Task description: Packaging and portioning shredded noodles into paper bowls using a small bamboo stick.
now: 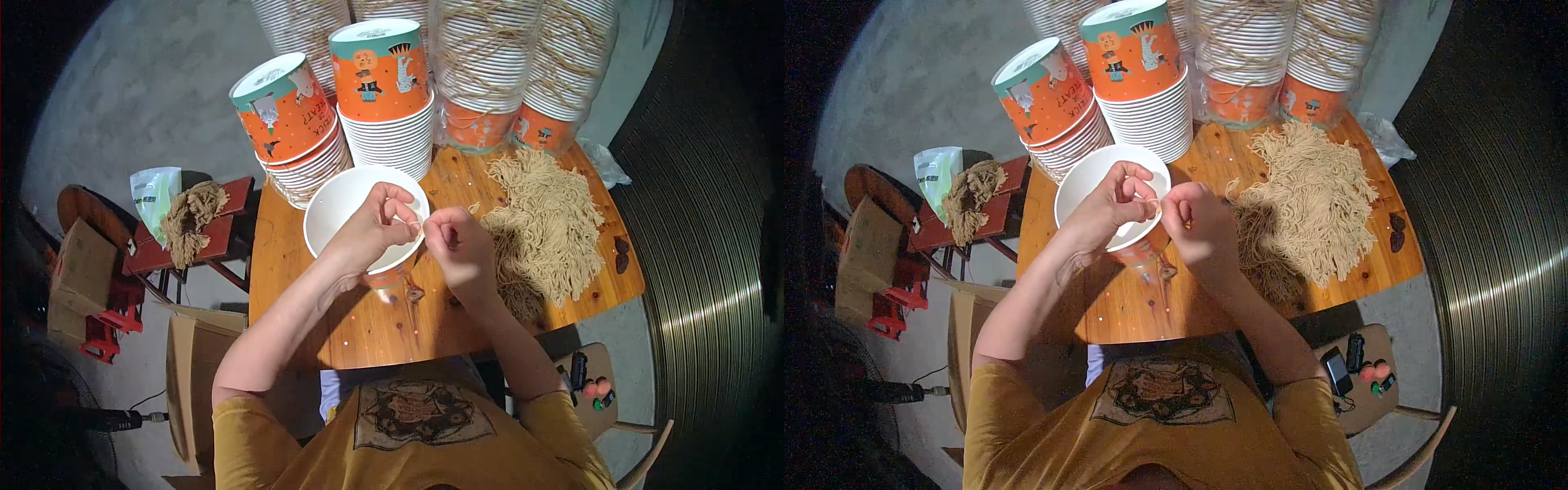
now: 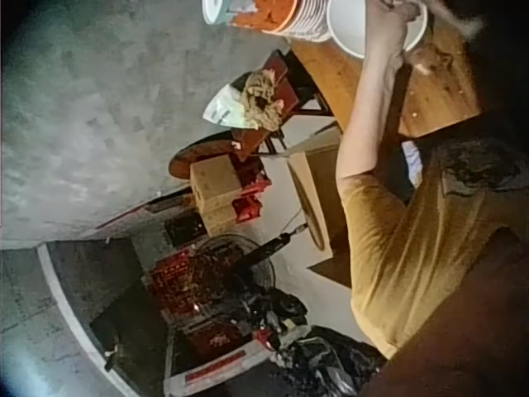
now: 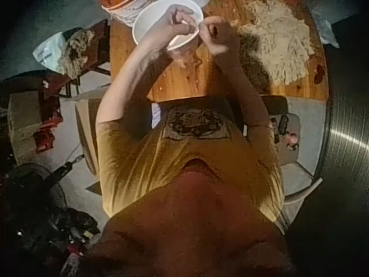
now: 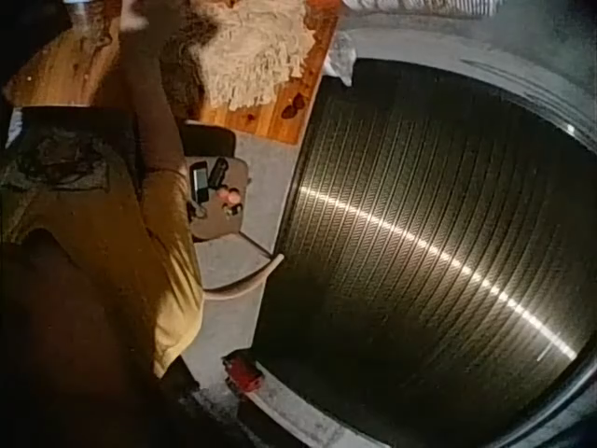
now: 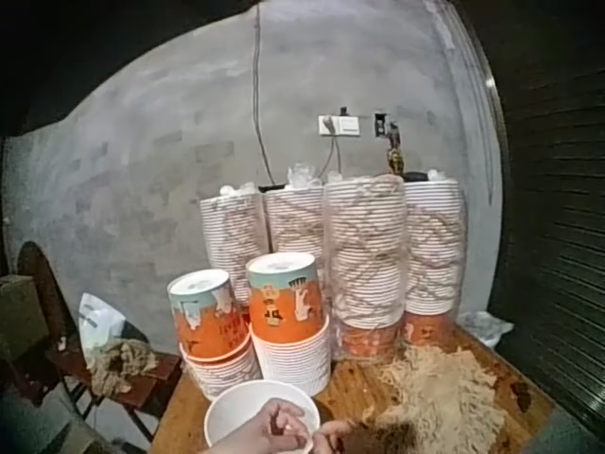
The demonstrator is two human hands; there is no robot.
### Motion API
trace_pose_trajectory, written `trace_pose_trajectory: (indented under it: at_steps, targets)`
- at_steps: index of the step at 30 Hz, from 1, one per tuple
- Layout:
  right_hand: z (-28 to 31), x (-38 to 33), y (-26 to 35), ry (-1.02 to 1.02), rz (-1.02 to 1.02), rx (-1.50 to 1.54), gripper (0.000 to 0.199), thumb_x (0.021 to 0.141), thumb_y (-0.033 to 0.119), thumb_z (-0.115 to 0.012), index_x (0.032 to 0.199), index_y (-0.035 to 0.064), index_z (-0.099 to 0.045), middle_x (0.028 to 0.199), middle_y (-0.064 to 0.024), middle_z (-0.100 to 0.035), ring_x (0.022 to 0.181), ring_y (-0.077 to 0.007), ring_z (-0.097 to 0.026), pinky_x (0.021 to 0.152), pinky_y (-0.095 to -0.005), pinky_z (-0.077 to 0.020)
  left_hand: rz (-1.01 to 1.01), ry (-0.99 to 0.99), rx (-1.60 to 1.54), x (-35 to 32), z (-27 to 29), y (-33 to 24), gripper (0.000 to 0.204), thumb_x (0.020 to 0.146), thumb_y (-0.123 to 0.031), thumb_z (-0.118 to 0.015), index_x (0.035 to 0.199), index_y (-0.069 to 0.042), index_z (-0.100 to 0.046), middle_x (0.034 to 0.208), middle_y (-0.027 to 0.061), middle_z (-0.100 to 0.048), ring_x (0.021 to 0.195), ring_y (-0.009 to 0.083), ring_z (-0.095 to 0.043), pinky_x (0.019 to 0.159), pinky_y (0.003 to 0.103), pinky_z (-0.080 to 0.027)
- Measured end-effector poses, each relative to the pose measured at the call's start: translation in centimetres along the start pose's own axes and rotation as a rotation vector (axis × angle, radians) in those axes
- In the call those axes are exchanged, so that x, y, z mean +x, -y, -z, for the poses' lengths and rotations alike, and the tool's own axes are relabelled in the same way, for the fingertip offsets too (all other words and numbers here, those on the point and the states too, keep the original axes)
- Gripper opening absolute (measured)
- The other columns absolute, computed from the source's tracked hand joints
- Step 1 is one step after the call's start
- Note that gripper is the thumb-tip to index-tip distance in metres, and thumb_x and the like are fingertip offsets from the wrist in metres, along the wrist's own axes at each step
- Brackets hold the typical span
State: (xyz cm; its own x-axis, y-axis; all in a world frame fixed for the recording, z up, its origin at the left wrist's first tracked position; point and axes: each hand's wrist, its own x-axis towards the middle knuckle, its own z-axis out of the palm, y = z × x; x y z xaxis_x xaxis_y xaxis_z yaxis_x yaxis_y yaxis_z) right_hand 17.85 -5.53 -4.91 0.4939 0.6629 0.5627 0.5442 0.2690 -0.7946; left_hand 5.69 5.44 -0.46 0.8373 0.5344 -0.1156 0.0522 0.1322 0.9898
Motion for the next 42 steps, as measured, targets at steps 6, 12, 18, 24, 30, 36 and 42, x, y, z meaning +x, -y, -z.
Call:
trace_pose_trajectory:
  at_steps: [6, 12, 18, 24, 30, 36, 42]
  targets:
    - [-0.1, -0.2, -0.6, 0.012, -0.096, 0.083, 0.005, 0.082, 0.005, -0.063, 0.082, 0.0050, -0.058, 0.056, -0.0013, -0.047, 0.050, -0.0099, -0.045, 0.048, -0.0277, -0.0368, 0.029, -0.042, -0.100, -0.1, -0.2, -0.2, 0.039, 0.079, 0.008, -0.060, 0.112, -0.005, -0.043, 0.090, 0.0026, -0.056, 0.084, 0.0113, -0.058, 0.077, 0.022, -0.047]
    - [0.1, -0.3, -0.9, 0.057, -0.134, 0.198, 0.005, 0.083, 0.005, -0.063, 0.083, 0.0034, -0.059, 0.055, 0.0012, -0.046, 0.050, -0.0066, -0.044, 0.047, -0.0251, -0.0351, 0.183, 0.011, -0.373, 0.3, 0.7, 0.0, 0.030, 0.084, 0.008, -0.057, 0.110, -0.004, -0.048, 0.091, 0.0046, -0.059, 0.081, 0.0114, -0.060, 0.073, 0.021, -0.051]
    - [0.1, -0.2, -1.0, 0.089, -0.094, 0.195, 0.007, 0.081, 0.004, -0.065, 0.087, 0.0026, -0.060, 0.054, 0.0013, -0.044, 0.048, -0.0070, -0.042, 0.046, -0.0250, -0.0337, 0.271, 0.049, -0.500, 0.4, 1.3, 0.4, 0.024, 0.086, 0.006, -0.057, 0.108, -0.003, -0.052, 0.093, 0.0053, -0.059, 0.083, 0.0130, -0.061, 0.076, 0.021, -0.052]
    - [0.5, 0.2, -0.5, 0.093, 0.109, -0.019, 0.022, 0.079, 0.004, -0.066, 0.099, 0.0095, -0.059, 0.062, -0.0038, -0.048, 0.052, -0.0165, -0.049, 0.046, -0.0298, -0.0373, 0.261, 0.016, -0.498, 0.4, 1.1, 0.4, 0.024, 0.088, 0.004, -0.057, 0.110, -0.003, -0.050, 0.097, 0.0070, -0.059, 0.084, 0.0137, -0.061, 0.077, 0.021, -0.053]
    - [1.0, 0.8, -0.5, 0.080, 0.336, -0.212, 0.025, 0.079, 0.003, -0.065, 0.102, 0.0083, -0.058, 0.065, -0.0067, -0.051, 0.056, -0.0194, -0.054, 0.050, -0.0303, -0.0423, 0.174, 0.029, -0.396, 0.4, 1.1, 0.7, 0.024, 0.088, 0.003, -0.056, 0.110, -0.003, -0.049, 0.097, 0.0094, -0.059, 0.082, 0.0133, -0.061, 0.074, 0.021, -0.053]
    - [1.3, 1.0, -0.8, 0.180, -0.079, 0.191, 0.017, 0.083, -0.001, -0.061, 0.099, 0.0048, -0.059, 0.063, 0.0021, -0.046, 0.057, -0.0070, -0.047, 0.051, -0.0231, -0.0376, 0.215, 0.039, -0.396, 0.2, 0.8, 0.2, 0.024, 0.088, 0.004, -0.057, 0.109, -0.003, -0.048, 0.094, 0.0092, -0.060, 0.081, 0.0132, -0.061, 0.073, 0.021, -0.053]
    - [1.5, 0.5, -1.2, 0.189, 0.058, 0.096, 0.015, 0.083, 0.002, -0.061, 0.097, 0.0050, -0.057, 0.057, -0.0006, -0.043, 0.050, -0.0093, -0.045, 0.047, -0.0259, -0.0361, 0.218, 0.054, -0.395, 0.3, 0.9, 0.3, 0.024, 0.087, 0.004, -0.057, 0.108, -0.003, -0.049, 0.094, 0.0087, -0.060, 0.083, 0.0137, -0.062, 0.075, 0.021, -0.053]
